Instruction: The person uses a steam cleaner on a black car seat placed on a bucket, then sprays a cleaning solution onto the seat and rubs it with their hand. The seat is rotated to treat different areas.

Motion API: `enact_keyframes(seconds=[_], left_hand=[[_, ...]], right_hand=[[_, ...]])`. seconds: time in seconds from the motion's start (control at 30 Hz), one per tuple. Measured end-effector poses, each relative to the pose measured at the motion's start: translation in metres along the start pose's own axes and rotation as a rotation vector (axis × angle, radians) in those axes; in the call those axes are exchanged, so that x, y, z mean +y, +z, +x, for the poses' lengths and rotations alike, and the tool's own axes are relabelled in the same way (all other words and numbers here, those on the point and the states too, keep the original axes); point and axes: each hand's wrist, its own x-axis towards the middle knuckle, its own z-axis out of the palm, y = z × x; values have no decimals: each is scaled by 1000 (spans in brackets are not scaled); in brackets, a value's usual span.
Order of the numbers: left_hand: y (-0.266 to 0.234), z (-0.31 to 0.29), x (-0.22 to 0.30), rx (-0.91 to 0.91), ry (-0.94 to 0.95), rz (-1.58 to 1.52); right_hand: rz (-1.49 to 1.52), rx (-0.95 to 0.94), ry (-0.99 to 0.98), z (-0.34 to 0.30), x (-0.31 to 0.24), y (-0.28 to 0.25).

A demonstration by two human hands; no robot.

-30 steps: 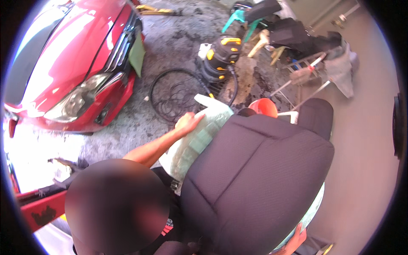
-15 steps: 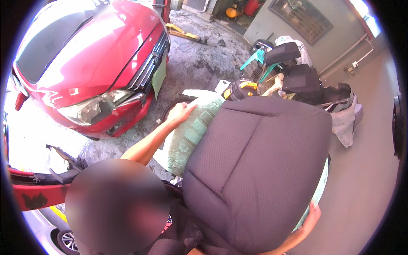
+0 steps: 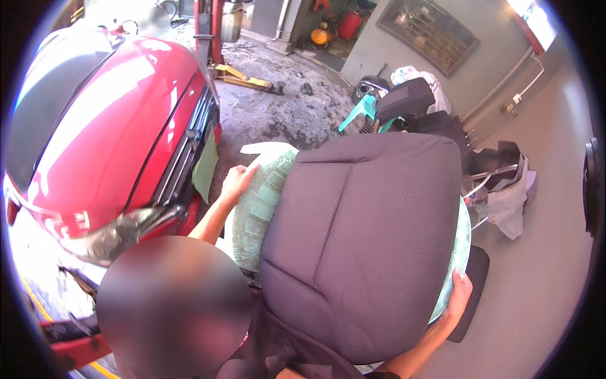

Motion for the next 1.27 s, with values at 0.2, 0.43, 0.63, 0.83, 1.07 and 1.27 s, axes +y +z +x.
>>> enact_keyframes(seconds=[0.2,0.43,0.63,0.83,1.07,1.27], left_hand=[[-2,189,69,0,21,32],[-32,328,137,52,47,-33],[-29,488,166,14,56,-166],[16,671,201,-16,113,-62],[14,860,248,-73,41,-211],[-2,999,295,-50,19,-224]], right_hand=[[39,44,55,130,1,132],[28,-14,3,269,-55,239],[43,-25,-17,376,-85,337],[-75,93,-48,495,-113,457],[-105,78,36,648,-162,613],[-102,-23,22,788,-183,733]])
